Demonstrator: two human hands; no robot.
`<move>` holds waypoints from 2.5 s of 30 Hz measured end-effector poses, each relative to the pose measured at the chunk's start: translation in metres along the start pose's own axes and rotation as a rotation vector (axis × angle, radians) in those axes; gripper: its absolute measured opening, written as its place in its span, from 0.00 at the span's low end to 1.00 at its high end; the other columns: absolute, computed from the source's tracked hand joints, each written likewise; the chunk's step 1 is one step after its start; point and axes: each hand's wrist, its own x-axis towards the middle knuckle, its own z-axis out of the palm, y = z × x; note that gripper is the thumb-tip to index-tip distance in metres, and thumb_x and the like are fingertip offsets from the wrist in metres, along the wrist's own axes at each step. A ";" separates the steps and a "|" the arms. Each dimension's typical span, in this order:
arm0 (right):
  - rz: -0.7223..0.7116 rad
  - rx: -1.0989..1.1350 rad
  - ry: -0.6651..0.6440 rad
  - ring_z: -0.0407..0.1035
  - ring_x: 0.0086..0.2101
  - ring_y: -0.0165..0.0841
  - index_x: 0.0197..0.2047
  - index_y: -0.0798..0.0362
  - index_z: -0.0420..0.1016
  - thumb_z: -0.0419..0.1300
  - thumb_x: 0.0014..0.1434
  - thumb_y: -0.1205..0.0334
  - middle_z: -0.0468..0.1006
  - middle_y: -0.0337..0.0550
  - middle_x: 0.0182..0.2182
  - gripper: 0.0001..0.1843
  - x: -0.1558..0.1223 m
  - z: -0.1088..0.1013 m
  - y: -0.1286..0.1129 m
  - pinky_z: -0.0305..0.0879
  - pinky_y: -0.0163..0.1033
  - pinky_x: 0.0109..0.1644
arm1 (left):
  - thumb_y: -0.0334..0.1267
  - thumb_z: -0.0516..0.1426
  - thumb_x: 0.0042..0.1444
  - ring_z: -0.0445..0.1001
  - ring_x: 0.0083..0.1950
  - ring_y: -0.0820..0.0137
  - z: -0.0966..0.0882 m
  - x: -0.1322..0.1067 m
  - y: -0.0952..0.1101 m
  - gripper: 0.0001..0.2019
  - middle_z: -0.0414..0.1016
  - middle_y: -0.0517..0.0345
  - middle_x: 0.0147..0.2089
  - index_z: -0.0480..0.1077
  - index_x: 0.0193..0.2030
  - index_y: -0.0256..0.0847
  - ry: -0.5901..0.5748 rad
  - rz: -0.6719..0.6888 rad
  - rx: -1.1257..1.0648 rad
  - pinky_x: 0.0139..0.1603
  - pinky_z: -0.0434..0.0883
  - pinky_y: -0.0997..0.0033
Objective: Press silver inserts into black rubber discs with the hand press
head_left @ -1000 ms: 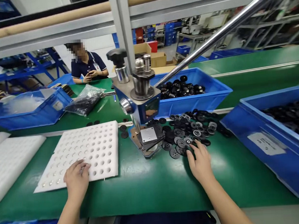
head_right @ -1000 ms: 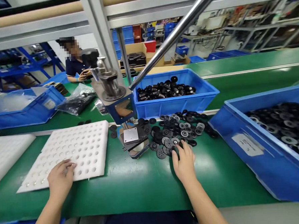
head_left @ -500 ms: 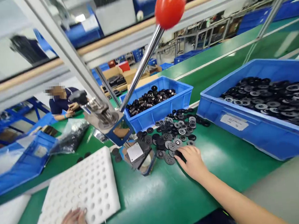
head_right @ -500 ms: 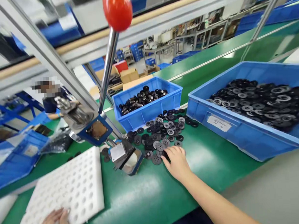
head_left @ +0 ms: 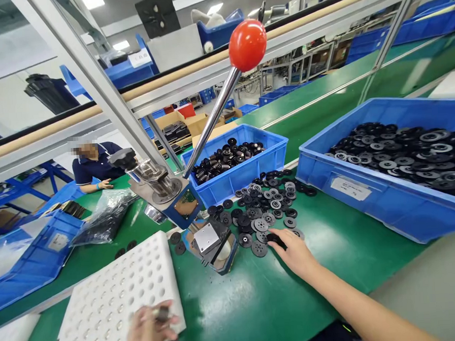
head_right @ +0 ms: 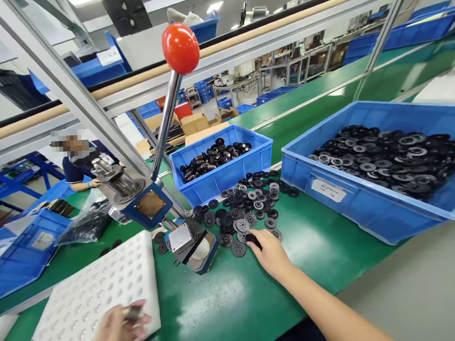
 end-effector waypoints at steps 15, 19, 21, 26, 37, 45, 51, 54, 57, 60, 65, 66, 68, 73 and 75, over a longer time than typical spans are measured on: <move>0.115 0.405 -0.232 0.75 0.38 0.33 0.46 0.51 0.76 0.51 0.67 0.61 0.81 0.42 0.39 0.13 -0.043 -0.016 -0.103 0.72 0.38 0.46 | 0.42 0.73 0.30 0.75 0.32 0.68 0.174 -0.036 -0.008 0.21 0.80 0.54 0.31 0.76 0.33 0.38 -0.773 -0.254 -0.021 0.32 0.69 0.72; 0.099 0.392 -0.266 0.76 0.42 0.33 0.51 0.51 0.75 0.49 0.69 0.61 0.81 0.45 0.43 0.15 -0.049 -0.014 -0.101 0.72 0.39 0.50 | 0.44 0.73 0.33 0.74 0.30 0.68 0.170 -0.038 -0.020 0.21 0.81 0.54 0.30 0.77 0.34 0.39 -0.773 -0.278 -0.008 0.27 0.66 0.74; 0.093 0.393 -0.259 0.76 0.43 0.33 0.53 0.51 0.75 0.48 0.70 0.60 0.81 0.45 0.44 0.16 -0.051 -0.014 -0.101 0.73 0.39 0.50 | 0.45 0.72 0.36 0.74 0.29 0.68 0.168 -0.038 -0.020 0.20 0.80 0.55 0.30 0.78 0.36 0.39 -0.789 -0.267 -0.020 0.27 0.66 0.73; 0.001 0.371 -0.332 0.72 0.52 0.34 0.61 0.49 0.70 0.46 0.69 0.66 0.76 0.48 0.53 0.22 -0.051 -0.017 -0.102 0.70 0.44 0.58 | 0.45 0.71 0.40 0.70 0.26 0.72 0.165 -0.037 -0.017 0.18 0.76 0.59 0.26 0.78 0.36 0.37 -0.824 -0.246 -0.067 0.28 0.67 0.73; 0.175 0.423 -0.340 0.73 0.52 0.36 0.57 0.47 0.75 0.51 0.69 0.61 0.78 0.45 0.52 0.18 -0.045 -0.022 -0.103 0.70 0.46 0.60 | 0.53 0.68 0.46 0.67 0.25 0.76 0.160 -0.034 -0.022 0.25 0.81 0.49 0.34 0.76 0.42 0.34 -0.904 -0.300 -0.195 0.26 0.65 0.74; 0.171 0.378 -0.233 0.74 0.49 0.36 0.56 0.47 0.76 0.51 0.70 0.59 0.79 0.47 0.50 0.17 -0.052 -0.018 -0.103 0.72 0.47 0.57 | 0.54 0.69 0.44 0.67 0.25 0.76 0.161 -0.034 -0.019 0.25 0.81 0.49 0.34 0.75 0.40 0.34 -0.888 -0.303 -0.208 0.26 0.65 0.75; -0.086 0.296 -0.224 0.66 0.59 0.39 0.60 0.47 0.72 0.48 0.65 0.70 0.73 0.48 0.57 0.24 -0.054 -0.017 -0.105 0.67 0.55 0.62 | 0.54 0.69 0.44 0.66 0.24 0.76 0.160 -0.033 -0.020 0.26 0.81 0.49 0.33 0.75 0.40 0.34 -0.880 -0.334 -0.200 0.25 0.64 0.75; -0.098 0.306 -0.257 0.66 0.59 0.37 0.62 0.47 0.69 0.46 0.60 0.75 0.72 0.47 0.58 0.30 -0.060 -0.017 -0.108 0.67 0.54 0.62 | 0.54 0.69 0.44 0.64 0.23 0.77 0.159 -0.033 -0.020 0.24 0.80 0.51 0.32 0.75 0.39 0.34 -0.875 -0.339 -0.174 0.24 0.61 0.76; -0.117 0.287 -0.334 0.66 0.59 0.35 0.62 0.47 0.68 0.46 0.57 0.76 0.72 0.45 0.58 0.33 -0.063 -0.019 -0.104 0.67 0.50 0.62 | 0.53 0.67 0.46 0.63 0.23 0.77 0.159 -0.032 -0.022 0.21 0.79 0.54 0.30 0.75 0.36 0.35 -0.864 -0.312 -0.157 0.24 0.61 0.76; -0.108 0.054 -0.203 0.69 0.56 0.35 0.56 0.49 0.73 0.47 0.59 0.73 0.75 0.45 0.55 0.25 -0.051 -0.024 -0.081 0.69 0.48 0.60 | 0.51 0.67 0.47 0.66 0.26 0.76 0.161 -0.031 -0.023 0.20 0.80 0.52 0.33 0.74 0.38 0.35 -0.858 -0.284 -0.168 0.26 0.63 0.76; 0.036 -0.245 0.078 0.68 0.51 0.47 0.44 0.56 0.77 0.54 0.62 0.61 0.77 0.58 0.48 0.12 -0.004 -0.032 -0.014 0.67 0.59 0.55 | 0.50 0.68 0.47 0.67 0.26 0.75 0.163 -0.029 -0.022 0.21 0.82 0.46 0.39 0.74 0.40 0.35 -0.844 -0.275 -0.215 0.27 0.65 0.74; 0.040 -0.262 0.073 0.69 0.49 0.48 0.41 0.56 0.77 0.56 0.61 0.60 0.77 0.58 0.46 0.12 0.004 -0.032 -0.002 0.67 0.59 0.54 | 0.50 0.68 0.47 0.67 0.26 0.75 0.163 -0.029 -0.021 0.22 0.82 0.45 0.39 0.74 0.40 0.34 -0.843 -0.278 -0.227 0.27 0.64 0.74; 0.029 -0.281 0.044 0.69 0.44 0.47 0.37 0.56 0.77 0.58 0.60 0.60 0.78 0.57 0.42 0.09 0.017 -0.031 0.014 0.68 0.57 0.50 | 0.50 0.68 0.46 0.67 0.27 0.75 0.162 -0.029 -0.020 0.23 0.82 0.43 0.41 0.74 0.41 0.34 -0.846 -0.294 -0.260 0.27 0.64 0.74; -0.049 -0.294 0.002 0.69 0.37 0.41 0.35 0.54 0.75 0.54 0.63 0.63 0.78 0.50 0.34 0.09 0.024 -0.032 0.015 0.68 0.48 0.43 | 0.49 0.70 0.44 0.67 0.27 0.76 0.160 -0.028 -0.019 0.23 0.82 0.44 0.40 0.73 0.40 0.33 -0.853 -0.323 -0.309 0.27 0.64 0.75; -0.097 -0.295 0.003 0.69 0.38 0.40 0.36 0.54 0.75 0.53 0.66 0.64 0.78 0.50 0.35 0.10 0.014 -0.034 0.002 0.68 0.48 0.44 | 0.48 0.71 0.42 0.66 0.27 0.76 0.160 -0.028 -0.019 0.23 0.81 0.46 0.38 0.73 0.39 0.33 -0.834 -0.318 -0.281 0.26 0.64 0.75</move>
